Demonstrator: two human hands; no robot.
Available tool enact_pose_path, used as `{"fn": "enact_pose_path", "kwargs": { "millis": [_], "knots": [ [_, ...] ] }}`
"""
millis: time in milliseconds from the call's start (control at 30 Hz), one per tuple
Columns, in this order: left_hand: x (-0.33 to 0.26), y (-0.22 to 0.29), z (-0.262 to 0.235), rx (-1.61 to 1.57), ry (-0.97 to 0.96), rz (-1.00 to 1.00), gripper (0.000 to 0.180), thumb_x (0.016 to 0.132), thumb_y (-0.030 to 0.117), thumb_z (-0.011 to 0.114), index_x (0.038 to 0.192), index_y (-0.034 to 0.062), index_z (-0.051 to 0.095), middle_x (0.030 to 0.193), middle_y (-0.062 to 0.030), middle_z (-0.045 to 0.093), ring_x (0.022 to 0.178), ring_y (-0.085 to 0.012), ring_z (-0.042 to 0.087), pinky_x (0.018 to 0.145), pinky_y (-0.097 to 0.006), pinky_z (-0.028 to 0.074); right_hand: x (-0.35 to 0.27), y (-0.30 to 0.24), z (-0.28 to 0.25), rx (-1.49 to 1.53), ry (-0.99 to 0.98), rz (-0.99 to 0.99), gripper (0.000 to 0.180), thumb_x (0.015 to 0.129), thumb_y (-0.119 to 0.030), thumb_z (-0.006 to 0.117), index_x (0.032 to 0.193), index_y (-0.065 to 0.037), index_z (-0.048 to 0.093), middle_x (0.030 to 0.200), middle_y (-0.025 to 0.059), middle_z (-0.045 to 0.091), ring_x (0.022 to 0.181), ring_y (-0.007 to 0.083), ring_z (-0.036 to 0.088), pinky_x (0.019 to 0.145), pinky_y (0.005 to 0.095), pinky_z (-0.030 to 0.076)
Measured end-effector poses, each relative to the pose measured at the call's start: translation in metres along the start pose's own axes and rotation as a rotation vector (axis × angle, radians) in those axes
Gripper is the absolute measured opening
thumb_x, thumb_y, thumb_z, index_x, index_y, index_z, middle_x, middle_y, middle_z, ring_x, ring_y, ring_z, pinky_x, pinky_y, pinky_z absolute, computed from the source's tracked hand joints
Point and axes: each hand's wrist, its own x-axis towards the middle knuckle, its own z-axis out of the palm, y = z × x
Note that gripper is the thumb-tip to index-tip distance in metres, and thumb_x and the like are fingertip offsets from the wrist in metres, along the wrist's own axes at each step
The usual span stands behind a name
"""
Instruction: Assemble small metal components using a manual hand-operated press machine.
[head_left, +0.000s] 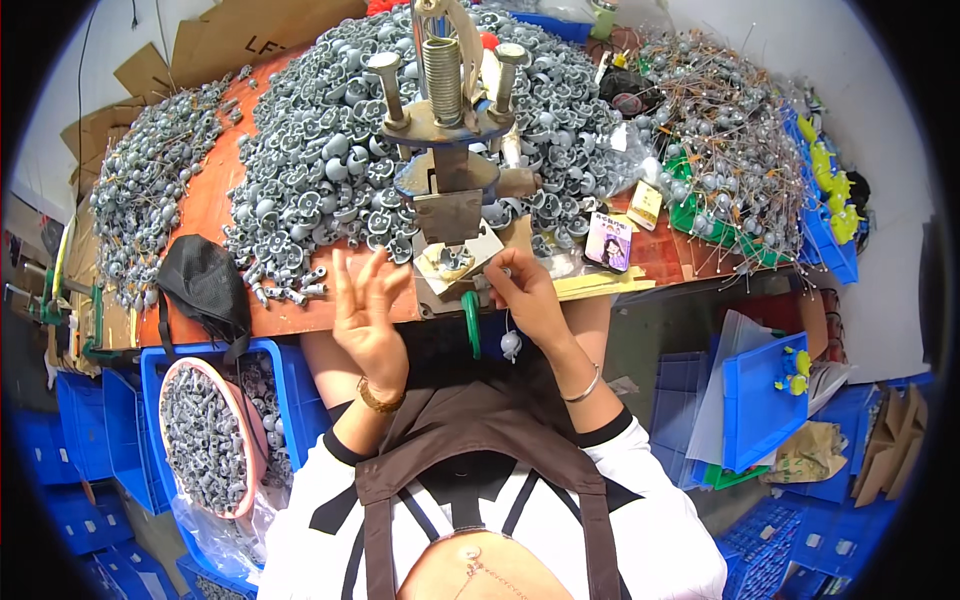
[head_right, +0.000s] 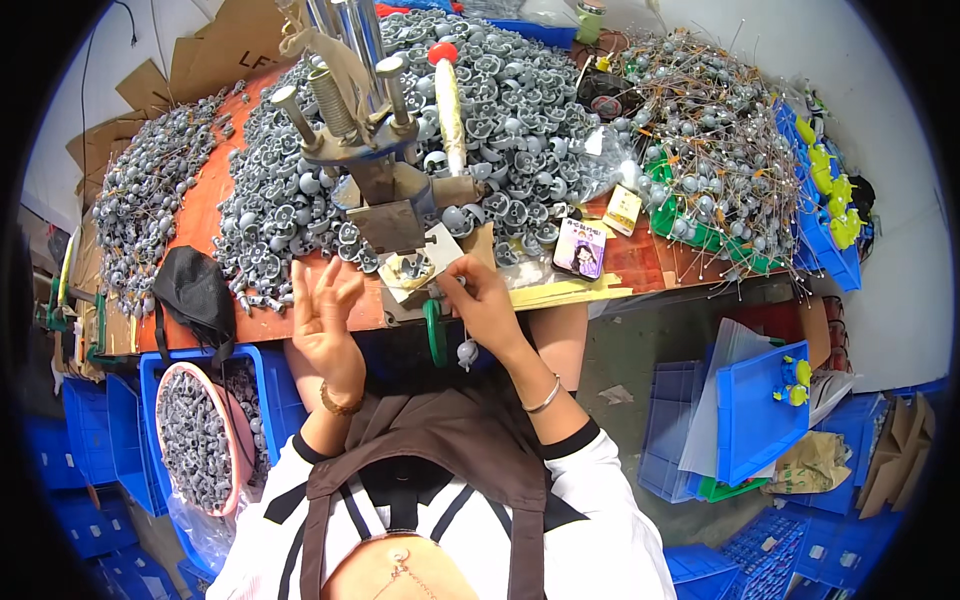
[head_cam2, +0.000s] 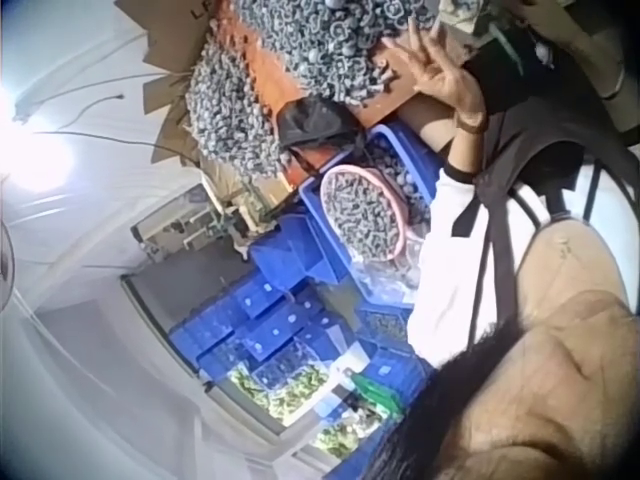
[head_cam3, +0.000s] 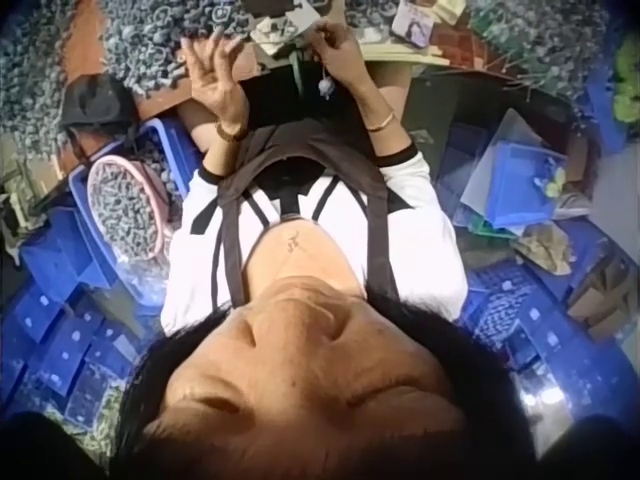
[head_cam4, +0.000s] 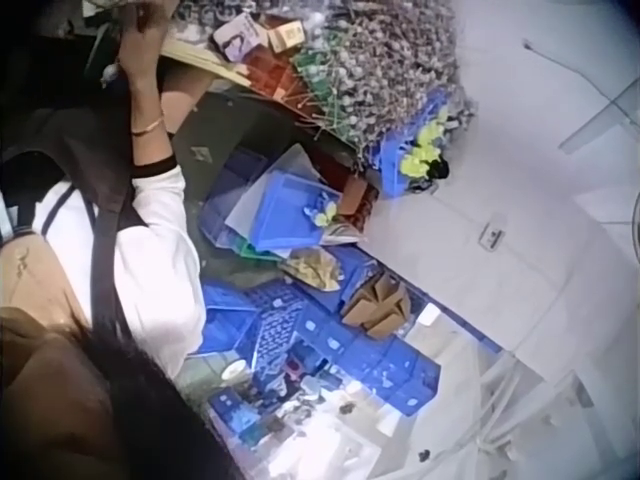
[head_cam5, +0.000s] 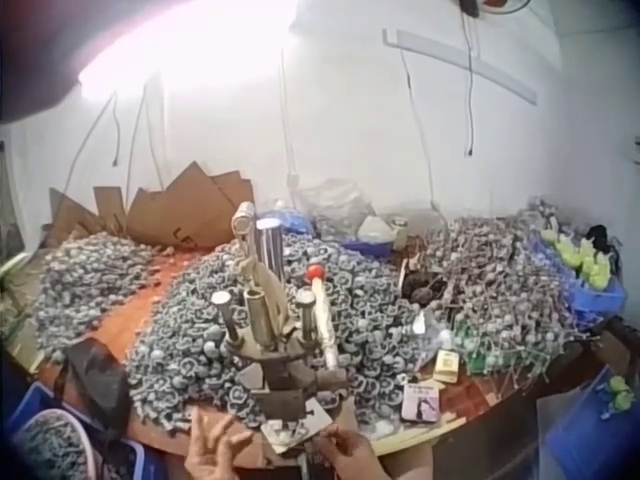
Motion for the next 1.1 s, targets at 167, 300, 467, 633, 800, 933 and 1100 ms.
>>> {"fn": "enact_pose_path", "kwargs": {
  "millis": [167,300,467,633,800,933,1100],
  "knots": [
    [0.005,-0.018,-0.022,0.881,-0.717,0.647,0.035,0.074,0.006,0.075,0.107,0.0008,0.065,0.093,-0.0102,0.065,0.076,-0.0242,0.06,0.071,-0.03,0.049,0.006,-0.006,0.012,-0.062,-0.232,-0.003,0.011,0.091,-0.011,0.063,0.092,-0.003,0.055,0.072,-0.0028,0.057,0.06,0.0036,0.052,0.053,0.0185,0.042],
    [0.006,-0.032,-0.02,0.802,-0.606,0.221,0.025,0.075,0.008,0.075,0.098,0.0008,0.068,0.08,-0.0085,0.064,0.054,-0.016,0.052,0.052,-0.026,0.042,0.012,0.004,0.023,-0.096,-0.085,0.003,0.014,0.09,-0.01,0.062,0.1,-0.001,0.057,0.074,0.0016,0.064,0.063,0.0072,0.06,0.056,0.0205,0.046],
    [0.011,-0.05,-0.027,0.702,-0.462,0.052,0.017,0.08,0.007,0.072,0.094,-0.0012,0.068,0.075,-0.0044,0.061,0.054,-0.0065,0.046,0.049,-0.023,0.037,0.015,0.007,0.034,-0.601,0.095,-0.243,0.025,0.087,-0.01,0.064,0.108,0.004,0.059,0.07,0.0088,0.069,0.064,0.011,0.065,0.058,0.0243,0.05],
    [0.02,-0.052,-0.028,0.628,-0.441,0.045,0.015,0.082,0.006,0.072,0.096,-0.0013,0.068,0.072,0.0044,0.055,0.057,0.0002,0.041,0.048,-0.017,0.032,0.01,0.002,0.034,-0.569,0.104,-0.205,0.026,0.084,-0.01,0.065,0.106,0.004,0.063,0.065,0.0104,0.067,0.058,0.0152,0.065,0.055,0.0265,0.049],
    [0.027,-0.042,-0.019,0.723,-0.484,0.155,0.017,0.08,0.004,0.073,0.096,-0.0009,0.068,0.076,0.0033,0.056,0.057,0.0001,0.04,0.048,-0.017,0.03,0.008,0.001,0.041,-0.766,0.159,-0.317,0.024,0.08,-0.012,0.064,0.102,-0.004,0.065,0.059,0.0093,0.062,0.054,0.0273,0.062,0.052,0.0375,0.047],
    [0.027,-0.041,-0.022,0.611,-0.478,0.101,0.02,0.077,0.002,0.075,0.095,-0.001,0.067,0.079,0.0022,0.057,0.056,-0.0009,0.036,0.048,-0.018,0.029,0.006,-0.001,0.04,-0.68,0.18,-0.314,0.024,0.08,-0.014,0.065,0.101,-0.004,0.066,0.059,0.0088,0.061,0.053,0.0287,0.06,0.052,0.0396,0.047],
    [0.038,-0.048,-0.03,0.786,-0.572,0.142,0.021,0.073,0.003,0.076,0.093,0.0004,0.069,0.074,0.0015,0.053,0.057,-0.004,0.038,0.05,-0.021,0.03,0.008,-0.008,0.032,-0.916,0.193,-0.4,0.021,0.082,-0.016,0.066,0.1,-0.004,0.067,0.062,0.0108,0.063,0.054,0.0295,0.061,0.052,0.0372,0.047]
  ]
}}
